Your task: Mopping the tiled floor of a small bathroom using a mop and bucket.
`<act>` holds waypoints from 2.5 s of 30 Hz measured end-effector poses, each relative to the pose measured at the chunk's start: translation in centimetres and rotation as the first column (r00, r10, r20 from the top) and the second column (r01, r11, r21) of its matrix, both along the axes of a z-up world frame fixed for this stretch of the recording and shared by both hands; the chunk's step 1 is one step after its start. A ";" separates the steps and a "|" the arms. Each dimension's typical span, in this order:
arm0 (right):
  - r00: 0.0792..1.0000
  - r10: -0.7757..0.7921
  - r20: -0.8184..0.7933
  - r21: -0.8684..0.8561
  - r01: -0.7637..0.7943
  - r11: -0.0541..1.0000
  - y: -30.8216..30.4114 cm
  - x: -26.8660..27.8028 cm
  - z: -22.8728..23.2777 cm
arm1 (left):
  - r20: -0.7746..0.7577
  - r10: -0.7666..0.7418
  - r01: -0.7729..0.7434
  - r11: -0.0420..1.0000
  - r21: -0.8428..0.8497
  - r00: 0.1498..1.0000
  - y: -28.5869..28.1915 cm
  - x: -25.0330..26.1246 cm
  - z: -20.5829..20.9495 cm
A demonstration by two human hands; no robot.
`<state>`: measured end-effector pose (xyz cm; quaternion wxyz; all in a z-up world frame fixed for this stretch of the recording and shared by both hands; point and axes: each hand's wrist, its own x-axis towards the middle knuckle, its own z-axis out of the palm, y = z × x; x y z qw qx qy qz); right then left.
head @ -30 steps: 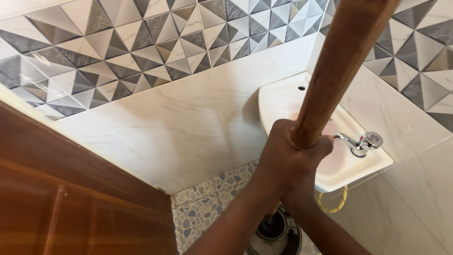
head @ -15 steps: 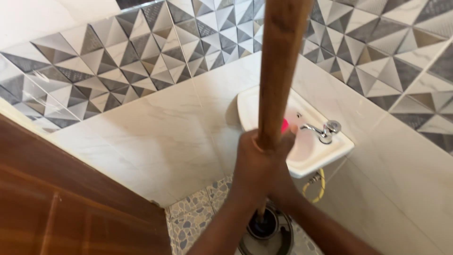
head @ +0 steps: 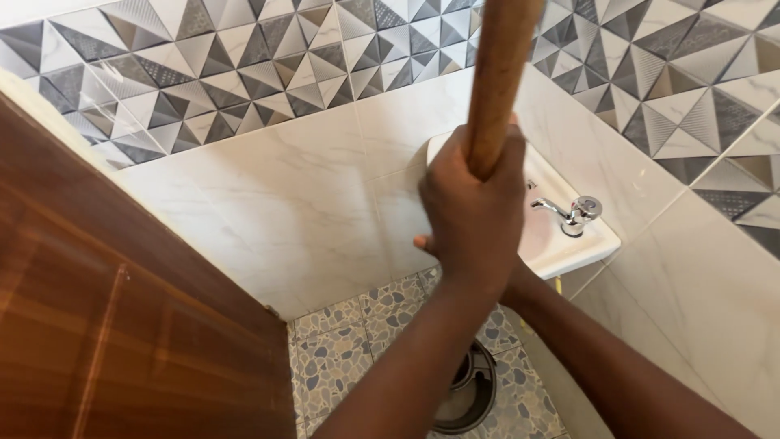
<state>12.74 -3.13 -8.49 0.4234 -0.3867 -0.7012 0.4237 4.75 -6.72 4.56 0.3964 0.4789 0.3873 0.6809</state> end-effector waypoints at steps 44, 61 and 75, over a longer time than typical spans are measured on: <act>0.866 -0.496 -0.061 0.198 0.497 0.845 -1.6 -5.5 -0.6 | 0.080 -0.671 0.670 0.741 0.038 0.737 4.5 -6.4 -4.3; 0.896 -0.347 -0.279 -0.243 0.284 0.928 -3.3 -3.4 -3.9 | 0.008 -0.258 0.252 0.935 -0.248 0.966 -6.5 -10.7 -12.4; 0.904 0.124 -0.409 0.078 -0.100 0.992 -9.3 -13.0 21.9 | -0.319 -0.219 0.109 0.938 -0.328 0.922 -10.6 -14.0 -5.8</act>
